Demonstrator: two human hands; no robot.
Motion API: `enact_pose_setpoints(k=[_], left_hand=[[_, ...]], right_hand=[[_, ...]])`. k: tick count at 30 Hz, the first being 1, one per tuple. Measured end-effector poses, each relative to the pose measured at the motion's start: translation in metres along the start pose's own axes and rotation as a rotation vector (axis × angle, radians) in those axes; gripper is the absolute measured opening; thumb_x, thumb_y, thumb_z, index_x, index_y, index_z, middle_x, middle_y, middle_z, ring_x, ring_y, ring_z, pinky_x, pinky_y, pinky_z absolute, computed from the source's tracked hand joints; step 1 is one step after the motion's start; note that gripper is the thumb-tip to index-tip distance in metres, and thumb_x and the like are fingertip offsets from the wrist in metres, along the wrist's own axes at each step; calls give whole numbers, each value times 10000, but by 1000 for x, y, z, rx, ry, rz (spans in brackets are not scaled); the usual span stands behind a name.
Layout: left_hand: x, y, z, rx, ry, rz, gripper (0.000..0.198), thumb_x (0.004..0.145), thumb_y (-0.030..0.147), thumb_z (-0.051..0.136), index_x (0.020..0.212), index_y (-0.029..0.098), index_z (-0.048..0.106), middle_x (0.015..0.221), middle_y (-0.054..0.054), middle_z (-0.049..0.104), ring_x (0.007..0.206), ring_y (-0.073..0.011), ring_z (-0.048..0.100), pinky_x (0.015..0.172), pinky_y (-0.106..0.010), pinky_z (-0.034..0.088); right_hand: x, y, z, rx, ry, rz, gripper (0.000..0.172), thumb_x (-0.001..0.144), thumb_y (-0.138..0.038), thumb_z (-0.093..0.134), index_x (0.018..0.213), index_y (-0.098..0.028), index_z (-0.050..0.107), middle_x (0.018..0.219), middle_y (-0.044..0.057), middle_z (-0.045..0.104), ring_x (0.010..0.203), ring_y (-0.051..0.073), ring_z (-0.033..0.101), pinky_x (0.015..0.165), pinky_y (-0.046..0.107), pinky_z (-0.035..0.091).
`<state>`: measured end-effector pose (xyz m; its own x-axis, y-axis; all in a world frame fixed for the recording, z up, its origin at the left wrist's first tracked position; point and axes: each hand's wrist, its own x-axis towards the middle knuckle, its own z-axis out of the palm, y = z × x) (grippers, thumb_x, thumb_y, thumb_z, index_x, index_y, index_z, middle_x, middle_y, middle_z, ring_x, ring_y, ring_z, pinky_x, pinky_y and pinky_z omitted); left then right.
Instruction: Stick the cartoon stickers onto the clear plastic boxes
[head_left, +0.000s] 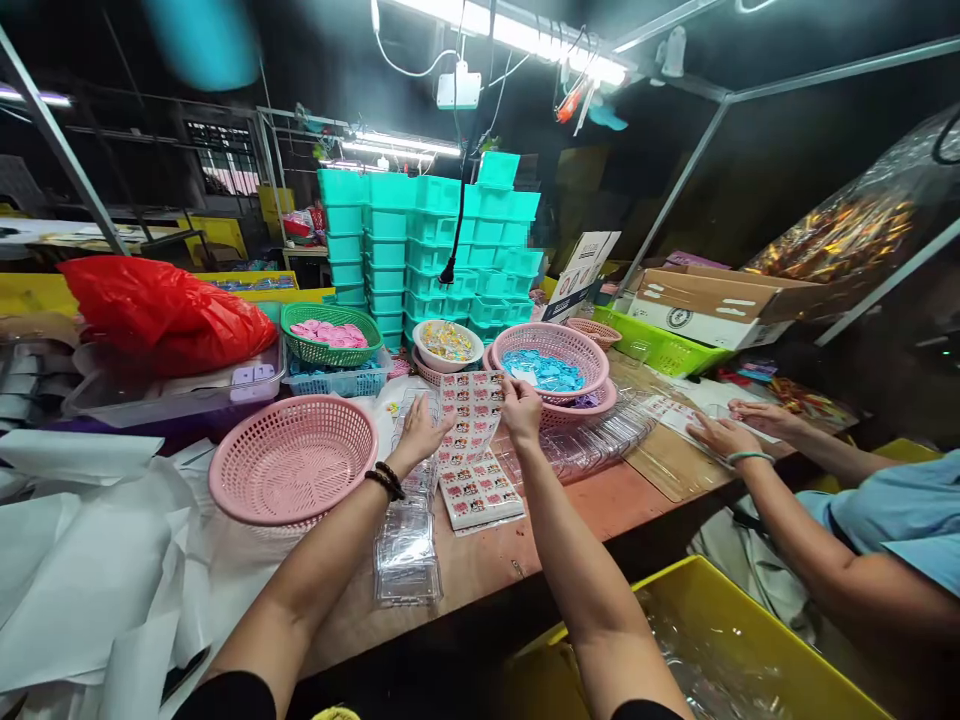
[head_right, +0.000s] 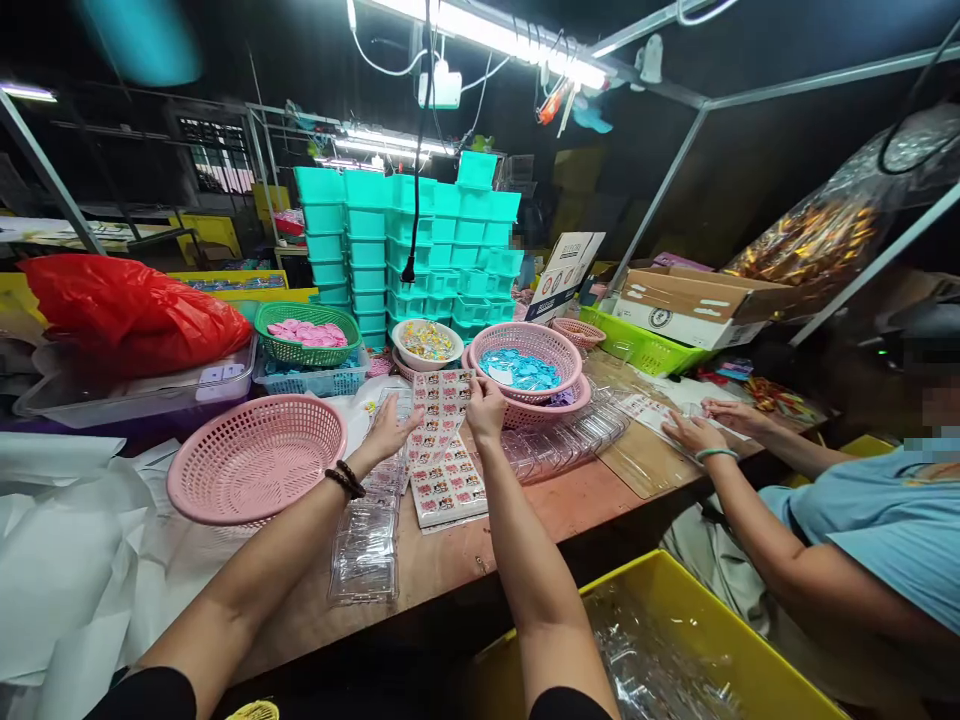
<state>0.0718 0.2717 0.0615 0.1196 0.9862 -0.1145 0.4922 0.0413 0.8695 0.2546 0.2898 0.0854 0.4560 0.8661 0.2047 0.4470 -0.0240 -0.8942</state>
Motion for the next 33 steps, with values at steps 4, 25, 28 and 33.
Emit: enact_pose_setpoints(k=[4, 25, 28, 33], left_hand=[[0, 23, -7, -390, -10, 53, 797, 861, 665, 571, 1388, 73, 491, 1404, -238, 579, 1232, -273, 620, 1013, -375, 505], [-205, 9, -129, -33, -28, 215, 120, 856, 281, 696, 830, 183, 759, 801, -23, 746, 751, -160, 665, 718, -271, 526], [-205, 0, -134, -53, -65, 245, 95, 848, 233, 692, 869, 192, 774, 826, -29, 753, 787, -159, 668, 735, -265, 528], [-203, -7, -139, -109, -142, 257, 123, 841, 195, 684, 921, 186, 777, 855, -39, 765, 783, -152, 681, 710, -249, 534]], right_hand=[[-13, -20, -29, 267, -113, -30, 538, 698, -692, 654, 855, -179, 626, 847, 64, 689, 782, 197, 616, 734, 320, 502], [-193, -91, -21, 660, -967, 142, 353, 729, -529, 796, 788, -195, 700, 690, 5, 654, 590, 115, 582, 539, 252, 506], [-191, -90, -20, 565, -1027, 71, 383, 744, -542, 775, 732, -175, 668, 653, -5, 610, 561, 103, 557, 528, 244, 481], [-193, -89, -14, 495, -1061, 21, 375, 770, -533, 752, 766, -171, 658, 687, -4, 597, 572, 97, 541, 518, 232, 449]])
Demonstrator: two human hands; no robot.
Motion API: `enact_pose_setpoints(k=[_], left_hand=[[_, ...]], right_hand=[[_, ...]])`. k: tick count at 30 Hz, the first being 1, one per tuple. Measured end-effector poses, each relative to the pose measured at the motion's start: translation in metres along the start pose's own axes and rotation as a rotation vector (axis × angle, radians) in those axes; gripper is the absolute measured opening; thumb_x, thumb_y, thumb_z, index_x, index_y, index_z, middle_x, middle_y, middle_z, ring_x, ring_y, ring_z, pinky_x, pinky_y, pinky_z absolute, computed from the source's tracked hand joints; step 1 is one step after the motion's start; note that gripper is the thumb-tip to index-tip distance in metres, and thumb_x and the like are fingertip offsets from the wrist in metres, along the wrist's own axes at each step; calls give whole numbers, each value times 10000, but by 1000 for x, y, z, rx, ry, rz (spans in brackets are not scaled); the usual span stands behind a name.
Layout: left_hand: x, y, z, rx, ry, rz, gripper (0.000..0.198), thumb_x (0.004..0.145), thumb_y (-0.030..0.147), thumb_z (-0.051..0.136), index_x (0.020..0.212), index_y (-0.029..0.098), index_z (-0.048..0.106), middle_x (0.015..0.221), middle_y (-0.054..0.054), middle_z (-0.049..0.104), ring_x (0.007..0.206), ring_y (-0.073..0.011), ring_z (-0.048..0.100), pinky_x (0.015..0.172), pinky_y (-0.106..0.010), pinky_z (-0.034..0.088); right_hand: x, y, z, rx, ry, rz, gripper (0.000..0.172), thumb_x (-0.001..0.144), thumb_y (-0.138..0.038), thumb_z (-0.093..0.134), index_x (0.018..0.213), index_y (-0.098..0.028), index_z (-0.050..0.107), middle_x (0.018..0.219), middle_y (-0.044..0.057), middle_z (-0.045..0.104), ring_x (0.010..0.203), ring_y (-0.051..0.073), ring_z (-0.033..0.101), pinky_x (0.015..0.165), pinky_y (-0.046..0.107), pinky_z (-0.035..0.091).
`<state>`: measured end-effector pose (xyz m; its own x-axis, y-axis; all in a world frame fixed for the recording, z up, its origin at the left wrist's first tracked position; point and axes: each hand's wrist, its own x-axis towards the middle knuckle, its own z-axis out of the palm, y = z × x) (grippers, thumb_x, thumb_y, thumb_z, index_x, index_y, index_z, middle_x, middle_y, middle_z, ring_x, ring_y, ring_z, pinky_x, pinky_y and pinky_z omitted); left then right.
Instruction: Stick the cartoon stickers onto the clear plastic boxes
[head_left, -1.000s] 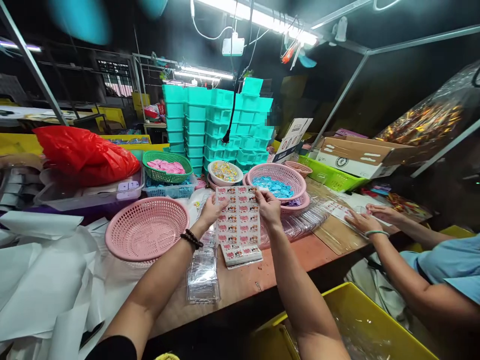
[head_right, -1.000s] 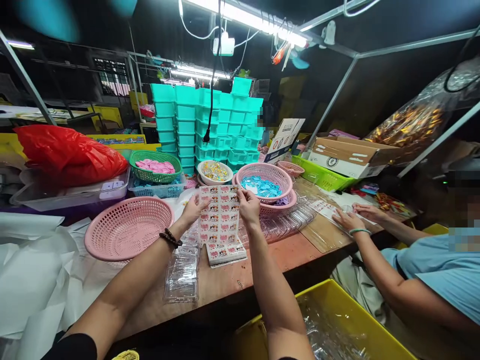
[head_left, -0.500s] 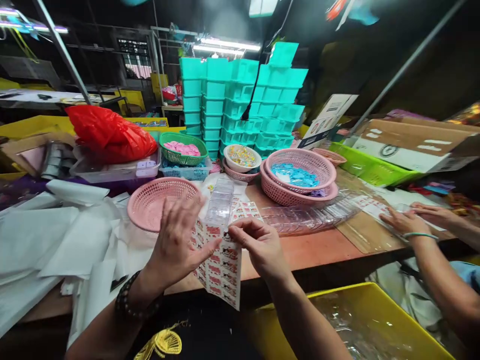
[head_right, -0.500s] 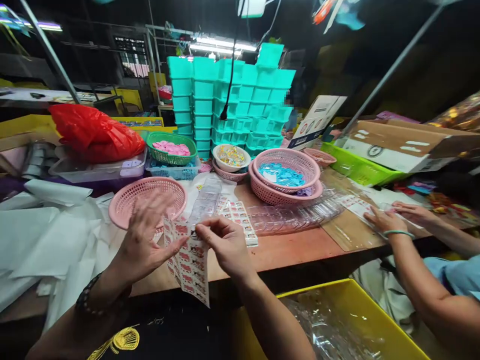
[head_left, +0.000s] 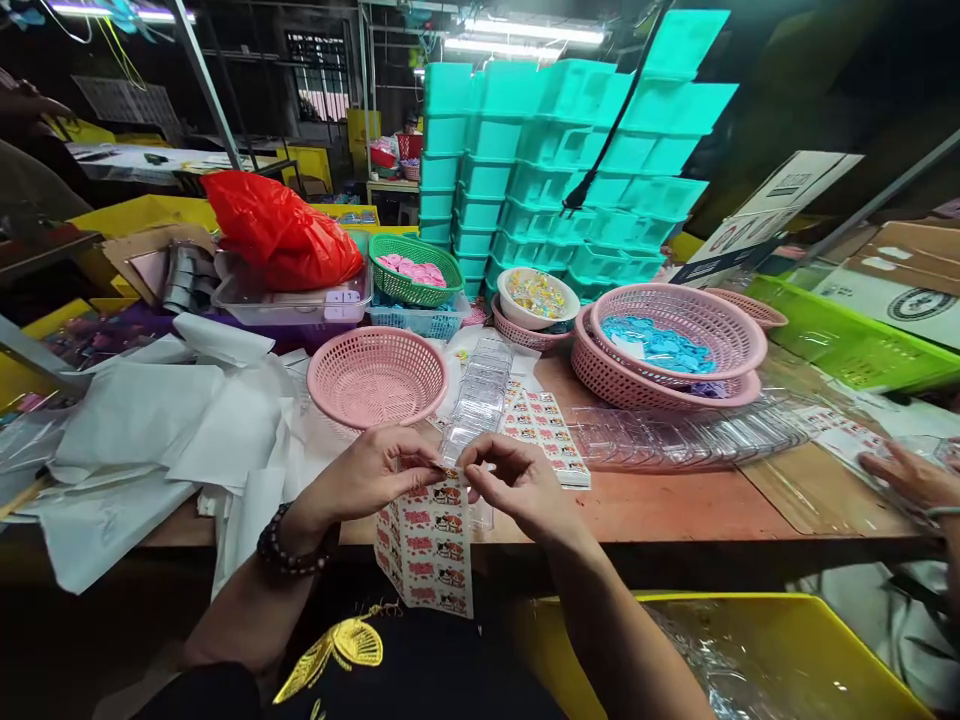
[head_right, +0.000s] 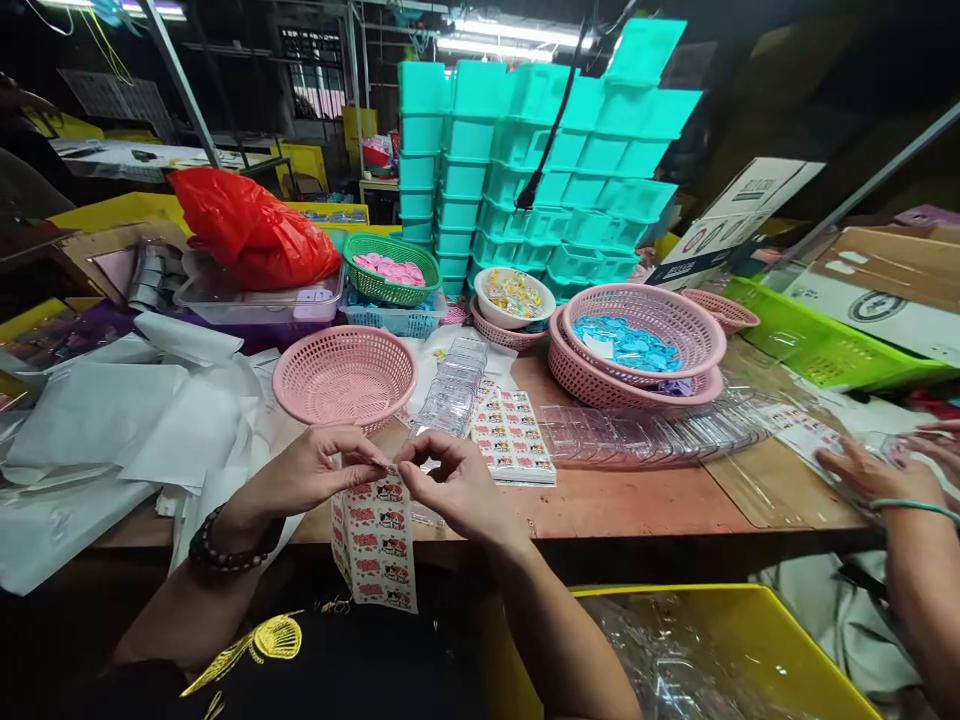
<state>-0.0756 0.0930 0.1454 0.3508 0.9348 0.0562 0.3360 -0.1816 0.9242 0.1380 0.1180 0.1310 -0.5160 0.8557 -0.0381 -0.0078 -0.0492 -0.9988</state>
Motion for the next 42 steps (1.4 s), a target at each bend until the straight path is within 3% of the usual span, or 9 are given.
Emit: enact_pose_setpoints(k=[3, 9, 12, 16, 19, 23, 27, 31, 42], left_hand=[[3, -3, -2, 14, -14, 16, 112, 863, 201, 675, 912, 179, 773, 846, -34, 763, 768, -142, 676, 700, -238, 515], [9, -12, 0, 85, -39, 188, 136, 921, 266, 653, 875, 192, 757, 805, -18, 743, 758, -142, 651, 779, -281, 480], [10, -18, 3, 104, -35, 212, 142, 925, 279, 654, 858, 195, 748, 806, -11, 741, 769, -142, 645, 810, -289, 463], [11, -22, 6, 133, 1, 137, 160, 915, 284, 652, 821, 194, 747, 763, -7, 734, 711, -135, 621, 797, -296, 451], [12, -21, 7, 87, 12, 25, 170, 881, 291, 657, 799, 177, 751, 735, -20, 715, 690, -135, 596, 690, -263, 440], [12, -22, 7, -36, -5, -134, 207, 834, 321, 649, 774, 148, 746, 709, -24, 678, 627, -116, 545, 580, -226, 397], [15, -30, 7, -207, -67, -230, 355, 831, 410, 611, 621, 129, 668, 577, 11, 546, 553, -94, 441, 529, -223, 331], [19, -37, 11, -298, -133, -302, 434, 800, 483, 649, 554, 126, 637, 514, 26, 480, 523, -85, 391, 518, -230, 299], [8, -47, 20, -599, -217, -471, 344, 695, 450, 805, 746, 113, 761, 627, -8, 621, 612, -105, 481, 616, -236, 378]], right_hand=[[3, 3, 0, 2, 17, 21, 359, 770, -513, 759, 750, -172, 652, 686, -6, 590, 580, 96, 531, 523, 233, 458], [9, 8, -1, 279, -159, 197, 399, 723, -520, 806, 722, -169, 617, 583, -35, 566, 493, 89, 534, 500, 234, 448], [12, 13, 0, 227, -85, 179, 392, 714, -501, 818, 715, -167, 612, 600, -39, 559, 511, 81, 514, 511, 228, 441], [8, 17, 4, 49, 76, 32, 247, 793, -407, 755, 784, -182, 654, 714, -10, 613, 649, 104, 553, 615, 244, 470], [3, 17, 6, -145, 99, -127, 111, 889, -286, 621, 877, -200, 691, 829, 32, 675, 773, 145, 617, 703, 285, 512], [-2, 23, 10, -477, 192, -449, 122, 893, -186, 639, 986, -210, 713, 908, 58, 689, 836, 164, 648, 730, 298, 541], [-7, 35, 14, -883, 321, -735, 297, 918, -112, 600, 1160, -249, 703, 927, 60, 703, 867, 177, 619, 747, 317, 530], [-16, 45, 14, -1201, 321, -955, 320, 937, -101, 530, 1193, -177, 705, 972, 86, 730, 922, 207, 594, 831, 373, 485], [-24, 54, 10, -1326, 316, -1049, 226, 933, -111, 557, 1005, -186, 758, 919, 45, 729, 860, 167, 595, 818, 338, 441]])
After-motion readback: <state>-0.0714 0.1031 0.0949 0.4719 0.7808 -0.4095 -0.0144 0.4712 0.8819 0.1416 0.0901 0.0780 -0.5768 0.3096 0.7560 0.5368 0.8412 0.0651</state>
